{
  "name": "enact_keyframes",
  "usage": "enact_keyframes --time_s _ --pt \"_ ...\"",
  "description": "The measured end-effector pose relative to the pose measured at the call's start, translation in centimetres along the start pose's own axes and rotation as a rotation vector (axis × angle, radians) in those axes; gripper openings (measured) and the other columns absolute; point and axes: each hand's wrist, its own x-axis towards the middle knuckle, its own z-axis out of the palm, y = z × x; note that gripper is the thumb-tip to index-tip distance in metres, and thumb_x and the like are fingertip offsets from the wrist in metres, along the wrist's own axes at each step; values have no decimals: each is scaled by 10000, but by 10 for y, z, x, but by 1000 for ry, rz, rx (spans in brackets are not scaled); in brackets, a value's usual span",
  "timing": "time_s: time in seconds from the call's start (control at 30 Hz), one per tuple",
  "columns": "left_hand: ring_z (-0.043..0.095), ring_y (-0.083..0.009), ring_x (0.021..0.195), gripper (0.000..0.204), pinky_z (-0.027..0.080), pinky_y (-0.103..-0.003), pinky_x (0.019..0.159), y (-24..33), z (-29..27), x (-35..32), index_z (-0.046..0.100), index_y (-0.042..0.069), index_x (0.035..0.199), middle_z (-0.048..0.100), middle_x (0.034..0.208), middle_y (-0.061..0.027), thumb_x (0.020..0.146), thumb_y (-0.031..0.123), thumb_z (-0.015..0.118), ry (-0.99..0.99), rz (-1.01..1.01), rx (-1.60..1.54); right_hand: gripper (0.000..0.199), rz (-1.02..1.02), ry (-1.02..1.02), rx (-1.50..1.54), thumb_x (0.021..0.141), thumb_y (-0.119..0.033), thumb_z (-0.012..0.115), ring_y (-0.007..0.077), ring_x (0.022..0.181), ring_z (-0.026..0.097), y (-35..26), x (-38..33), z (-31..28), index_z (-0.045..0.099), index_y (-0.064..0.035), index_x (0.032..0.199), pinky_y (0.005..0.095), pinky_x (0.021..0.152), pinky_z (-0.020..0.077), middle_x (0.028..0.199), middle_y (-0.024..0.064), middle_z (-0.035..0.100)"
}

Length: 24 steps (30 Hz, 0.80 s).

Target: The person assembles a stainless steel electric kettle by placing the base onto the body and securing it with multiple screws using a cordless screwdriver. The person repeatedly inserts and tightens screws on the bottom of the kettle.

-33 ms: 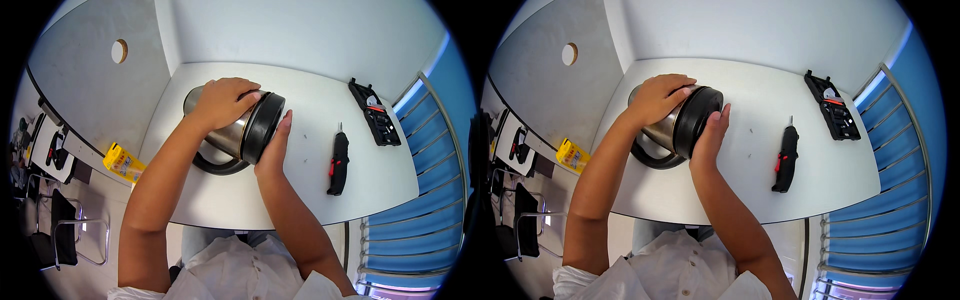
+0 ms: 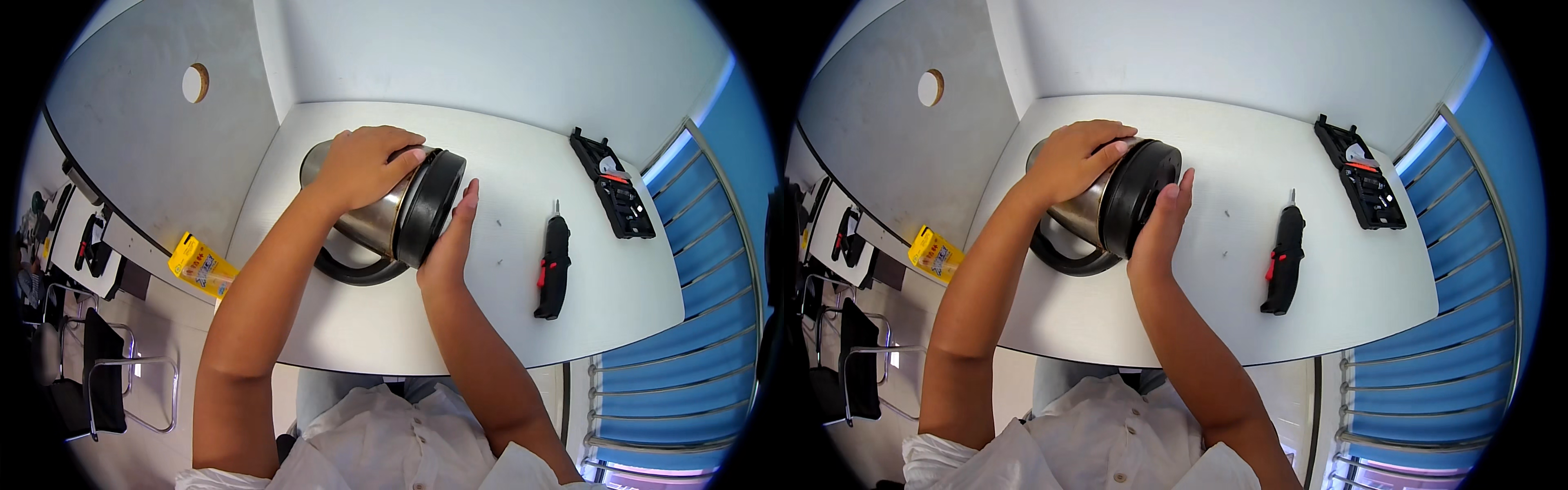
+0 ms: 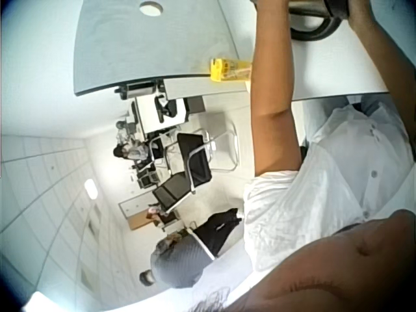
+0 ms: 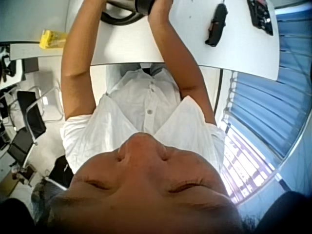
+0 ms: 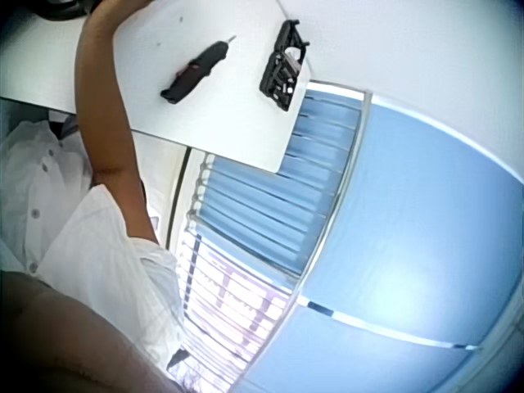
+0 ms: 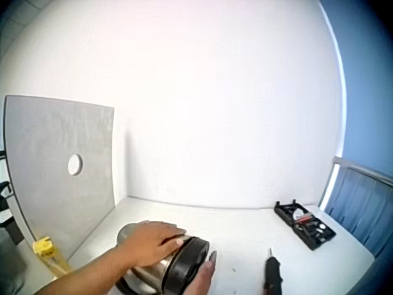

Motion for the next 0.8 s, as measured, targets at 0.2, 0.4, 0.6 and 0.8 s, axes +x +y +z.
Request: enact_keyframes --time_s 0.2,0.4,0.6,0.8 --pt "574 -300 1116 380 436 -362 952 1 1 1 672 99 1138 651 1182 -97 923 350 483 23 -25 6 991 -278 -115 -494 832 -425 665 360 1457 79 10 -10 -9 62 -34 1516 446 1159 155 1567 223 35" --pt "552 -272 1154 410 373 -430 972 4 11 -7 653 120 1167 641 1201 -77 921 394 474 128 -33 155 779 -100 -61 56 852 -167 527 235 1386 280 -1 -16 -6 145 -44 1519 355 1145 200 1533 115 243" --pt "515 -261 1213 421 326 -473 1000 9 4 -11 645 137 1176 631 1214 -67 923 422 466 48 -67 115 636 -101 22 156 909 -311 513 198 1291 388 16 -22 -18 285 -93 1461 372 1089 302 1395 71 411" --pt "448 -354 1283 433 236 -592 1053 8 15 -20 623 189 1223 574 1304 -89 940 458 437 137 -24 201 672 -81 -74 250 909 -381 532 240 1326 368 20 -30 -28 254 -132 1468 418 1102 300 1446 88 360"
